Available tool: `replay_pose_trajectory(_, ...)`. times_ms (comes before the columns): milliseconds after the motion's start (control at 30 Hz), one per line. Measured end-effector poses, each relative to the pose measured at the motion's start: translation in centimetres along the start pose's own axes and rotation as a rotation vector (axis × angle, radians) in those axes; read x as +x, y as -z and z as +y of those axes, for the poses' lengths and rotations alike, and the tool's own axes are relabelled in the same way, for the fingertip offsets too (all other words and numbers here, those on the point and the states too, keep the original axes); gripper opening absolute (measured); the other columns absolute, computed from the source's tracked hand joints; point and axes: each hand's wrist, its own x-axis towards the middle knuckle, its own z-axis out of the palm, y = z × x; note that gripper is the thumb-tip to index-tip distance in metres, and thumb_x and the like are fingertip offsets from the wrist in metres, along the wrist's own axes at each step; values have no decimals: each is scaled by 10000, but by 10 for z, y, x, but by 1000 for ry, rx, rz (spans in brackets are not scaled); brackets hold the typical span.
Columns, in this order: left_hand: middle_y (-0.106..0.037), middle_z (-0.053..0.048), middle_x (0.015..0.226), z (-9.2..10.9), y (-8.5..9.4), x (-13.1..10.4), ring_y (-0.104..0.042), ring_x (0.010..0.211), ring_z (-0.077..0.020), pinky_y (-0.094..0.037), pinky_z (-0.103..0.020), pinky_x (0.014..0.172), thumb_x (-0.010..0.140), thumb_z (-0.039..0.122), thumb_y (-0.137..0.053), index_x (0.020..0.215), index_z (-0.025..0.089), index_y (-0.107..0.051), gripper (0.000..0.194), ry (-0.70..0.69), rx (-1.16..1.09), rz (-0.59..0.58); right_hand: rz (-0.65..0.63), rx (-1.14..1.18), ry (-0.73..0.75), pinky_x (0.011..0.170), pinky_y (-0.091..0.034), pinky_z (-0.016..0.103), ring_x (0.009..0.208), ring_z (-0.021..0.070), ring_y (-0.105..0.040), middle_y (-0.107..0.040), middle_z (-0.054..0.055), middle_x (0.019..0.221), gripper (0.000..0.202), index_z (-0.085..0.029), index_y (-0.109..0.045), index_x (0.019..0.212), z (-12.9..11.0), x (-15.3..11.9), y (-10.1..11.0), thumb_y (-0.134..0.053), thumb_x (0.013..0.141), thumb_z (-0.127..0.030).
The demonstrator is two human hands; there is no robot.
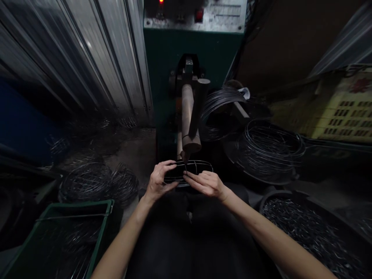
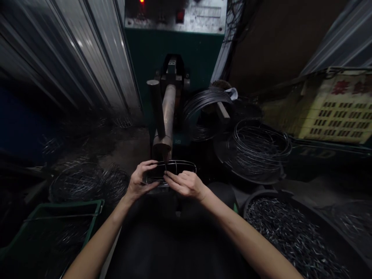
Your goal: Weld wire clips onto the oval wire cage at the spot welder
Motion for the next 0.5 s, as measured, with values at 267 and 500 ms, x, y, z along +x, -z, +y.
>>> replay_pose_trajectory(267,-598,-127,1171,2,-5,-9,-580,1084,-250,-488,-425,875,717,238,-734,1173,216,-490,518,13,4,4,-50,-42,-36,534,-460,231,622,73,-577,-635,113,1189,272,-146,-654,1109,-10,-13,-3,-520,877,-99)
replay_pose_trajectory(500,-598,-130,1170,0,-7,-9,-580,1085,-249,-491,-421,864,725,250,-728,1182,210,-481,522,0,35,11,-71,-85,-25,541,-462,225,624,71,-577,-635,113,1188,295,-144,-647,1128,-9,-10,-1,-495,882,-84)
